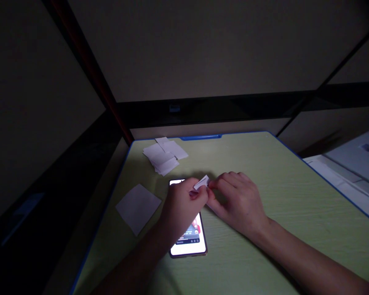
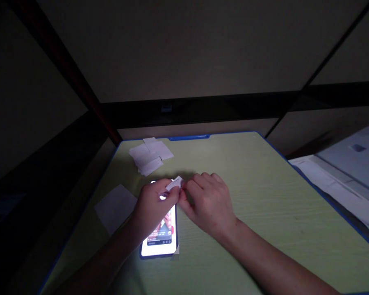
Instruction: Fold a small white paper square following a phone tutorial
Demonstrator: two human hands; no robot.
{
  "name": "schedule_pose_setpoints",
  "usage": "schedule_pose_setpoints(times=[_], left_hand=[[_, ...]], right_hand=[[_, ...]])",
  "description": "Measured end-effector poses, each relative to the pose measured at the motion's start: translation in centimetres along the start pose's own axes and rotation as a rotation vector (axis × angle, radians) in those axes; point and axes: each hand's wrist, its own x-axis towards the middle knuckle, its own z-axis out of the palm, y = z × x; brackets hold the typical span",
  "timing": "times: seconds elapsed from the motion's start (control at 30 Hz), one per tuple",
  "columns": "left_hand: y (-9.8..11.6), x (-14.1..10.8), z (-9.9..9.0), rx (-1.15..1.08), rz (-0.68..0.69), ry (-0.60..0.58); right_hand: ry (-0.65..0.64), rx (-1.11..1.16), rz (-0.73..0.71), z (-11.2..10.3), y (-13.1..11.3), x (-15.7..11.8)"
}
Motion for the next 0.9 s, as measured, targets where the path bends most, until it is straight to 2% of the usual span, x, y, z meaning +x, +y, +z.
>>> schedule_pose_setpoints(times=[0.2,0.4,0.53,0.73,0.9], left_hand=[[0.0,0.0,0.1,-0.012,-0.009,0.019],[0.6,0.6,-0.1,-0.257,-0.127,0.042],[1.2,0.9,-0.5,-0.361,-0.206,0.007],[1.0,0.7,-0.3,-0.405,-0.159,-0.019],[1.1,0.8,-0.3,-0.450,-0.180,-0.021]], right_hand=[[0.018,-0.095,-0.074,-0.2,-0.2,0.1],[0.080,-0.085,-0.146,-0.3,0.0,0.0],[0.108,-0.028,-0.134,-0.2,0.1,0.0],[0.104,0.044,-0.077,-0.3,0.0,0.0],[0.092,0.057,-0.075,-0.4,-0.1,0.0]])
